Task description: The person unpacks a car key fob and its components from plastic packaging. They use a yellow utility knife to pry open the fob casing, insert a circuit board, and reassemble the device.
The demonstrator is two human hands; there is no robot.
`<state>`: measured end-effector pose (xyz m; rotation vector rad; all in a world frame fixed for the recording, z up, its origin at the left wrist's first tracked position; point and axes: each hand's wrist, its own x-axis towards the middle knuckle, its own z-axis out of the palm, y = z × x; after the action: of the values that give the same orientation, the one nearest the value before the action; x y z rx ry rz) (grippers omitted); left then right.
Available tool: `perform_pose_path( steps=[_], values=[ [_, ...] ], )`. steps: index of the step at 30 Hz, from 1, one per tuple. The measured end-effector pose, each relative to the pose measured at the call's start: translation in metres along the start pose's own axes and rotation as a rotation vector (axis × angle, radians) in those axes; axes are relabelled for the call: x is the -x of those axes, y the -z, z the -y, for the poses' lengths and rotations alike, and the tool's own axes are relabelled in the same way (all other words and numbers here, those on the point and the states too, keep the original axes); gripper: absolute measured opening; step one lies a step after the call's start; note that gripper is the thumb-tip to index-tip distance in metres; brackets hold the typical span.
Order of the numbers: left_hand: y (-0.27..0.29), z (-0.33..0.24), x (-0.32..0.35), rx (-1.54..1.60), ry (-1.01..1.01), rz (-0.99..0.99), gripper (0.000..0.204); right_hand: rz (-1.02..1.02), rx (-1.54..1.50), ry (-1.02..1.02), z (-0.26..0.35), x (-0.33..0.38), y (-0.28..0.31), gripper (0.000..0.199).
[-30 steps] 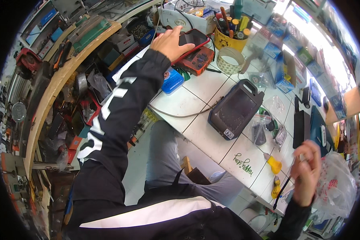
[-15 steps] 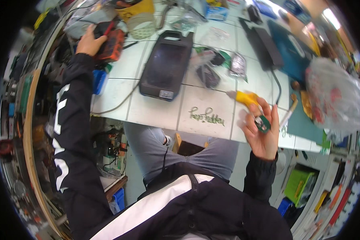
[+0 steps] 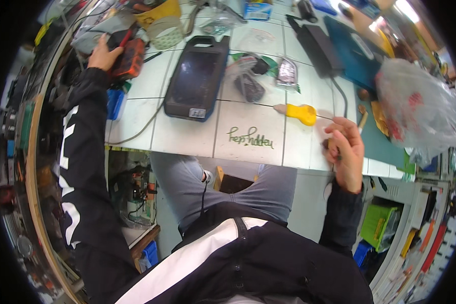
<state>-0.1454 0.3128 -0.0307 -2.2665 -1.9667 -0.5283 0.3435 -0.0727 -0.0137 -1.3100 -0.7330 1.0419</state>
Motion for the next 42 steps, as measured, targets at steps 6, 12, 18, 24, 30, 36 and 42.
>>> perform_pose_path(
  steps=[6, 12, 18, 24, 30, 36, 42],
  values=[
    [0.063, -0.131, 0.087, 0.350, -0.223, -0.062, 0.076, 0.016, 0.291, 0.152, 0.036, -0.011, 0.005, 0.026],
    [0.033, -0.244, 0.191, 0.254, -0.491, -0.017, 0.077, -0.063, 1.117, 0.728, 0.058, -0.106, 0.003, 0.045],
    [0.030, -0.245, 0.190, 0.294, -0.345, -0.024, 0.074, -0.073, 1.485, 0.247, 0.040, -0.164, -0.005, 0.074],
    [0.027, -0.217, 0.183, 0.144, -0.279, -0.123, 0.070, -0.142, 1.326, 0.245, 0.038, -0.170, -0.009, 0.063],
    [0.024, -0.220, 0.182, 0.159, -0.247, -0.126, 0.067, -0.030, 0.337, -0.170, 0.052, -0.168, 0.032, 0.040],
    [0.024, -0.216, 0.183, 0.170, -0.285, -0.176, 0.064, -0.287, 0.500, 0.158, 0.068, -0.166, 0.041, 0.043],
    [0.021, -0.219, 0.183, 0.198, -0.287, -0.193, 0.063, -0.544, 0.758, 0.184, 0.056, -0.194, 0.046, 0.056]
  ],
)
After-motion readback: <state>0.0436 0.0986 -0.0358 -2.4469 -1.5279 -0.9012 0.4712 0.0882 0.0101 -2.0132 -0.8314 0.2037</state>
